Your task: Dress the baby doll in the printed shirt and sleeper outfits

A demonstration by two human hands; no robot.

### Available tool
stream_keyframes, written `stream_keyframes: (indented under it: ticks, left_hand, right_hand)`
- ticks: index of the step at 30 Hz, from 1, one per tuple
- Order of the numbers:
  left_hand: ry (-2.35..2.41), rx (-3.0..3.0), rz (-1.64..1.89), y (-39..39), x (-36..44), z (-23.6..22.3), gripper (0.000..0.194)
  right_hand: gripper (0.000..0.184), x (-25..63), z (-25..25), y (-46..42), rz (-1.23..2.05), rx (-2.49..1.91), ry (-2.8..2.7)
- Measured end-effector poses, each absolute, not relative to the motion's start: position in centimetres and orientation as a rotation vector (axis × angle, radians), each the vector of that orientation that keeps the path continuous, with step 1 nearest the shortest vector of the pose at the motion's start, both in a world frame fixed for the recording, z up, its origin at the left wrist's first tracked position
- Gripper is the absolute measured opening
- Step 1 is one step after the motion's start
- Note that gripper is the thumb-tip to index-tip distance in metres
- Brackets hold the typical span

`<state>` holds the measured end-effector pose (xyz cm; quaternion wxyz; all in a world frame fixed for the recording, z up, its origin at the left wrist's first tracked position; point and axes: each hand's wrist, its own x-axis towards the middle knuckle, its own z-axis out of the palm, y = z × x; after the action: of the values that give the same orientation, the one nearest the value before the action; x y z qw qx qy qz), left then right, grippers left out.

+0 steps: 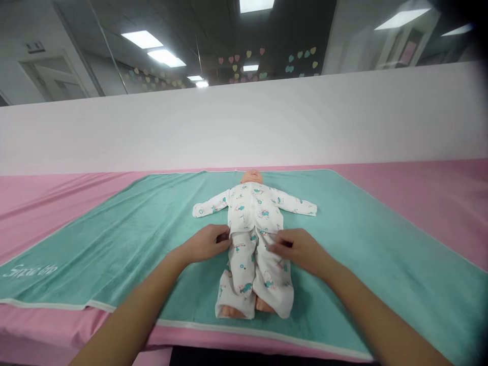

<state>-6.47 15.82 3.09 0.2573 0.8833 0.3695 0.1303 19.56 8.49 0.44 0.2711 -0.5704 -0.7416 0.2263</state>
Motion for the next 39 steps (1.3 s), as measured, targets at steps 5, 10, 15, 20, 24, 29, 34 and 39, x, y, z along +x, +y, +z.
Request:
stream_keyframes:
  ticks: [5,10,15,20,24,29,34,39]
  left_hand:
    - [0.940,2.291,0.476,8.4,-7.8,1.9,0.010]
    - [1.149,2.236,0.587,3.1,-7.7,-0.5,0.021]
    - [1.203,2.150,0.728,2.2,-7.1,-1.6,0.017]
    - [1.181,2.159,0.790,2.2,-7.6,-1.7,0.018]
    - [1.214,2.196,0.854,2.2,-8.2,-2.4,0.029]
    - [1.089,2.335,1.112,1.6,-8.6,-4.0,0.041]
    - [1.154,2.210,1.273,0.3,-9.0,-4.8,0.021]
    - [1.196,2.205,1.174,-1.6,-9.0,-4.9,0.020]
  right_hand:
    - [0.023,16.5,-1.9,-0.6,0.577,-1.275,-2.175]
    - [0.019,12.4,-4.4,-3.7,0.343,-1.357,-2.048]
    - [0.019,9.3,-4.2,-2.2,0.198,-1.494,-1.901]
    - [0.013,9.0,-3.0,-2.5,0.566,-1.388,-1.716]
    - [0.017,9.0,-1.4,-3.1,1.285,-1.171,-1.219]
    - [0.023,7.8,-2.0,-3.0,1.492,-1.003,-0.959]
    - [0.022,7.4,-3.6,-3.6,1.362,-1.116,-1.124]
    - [0.020,9.0,-4.4,-5.2,1.011,-1.240,-1.426]
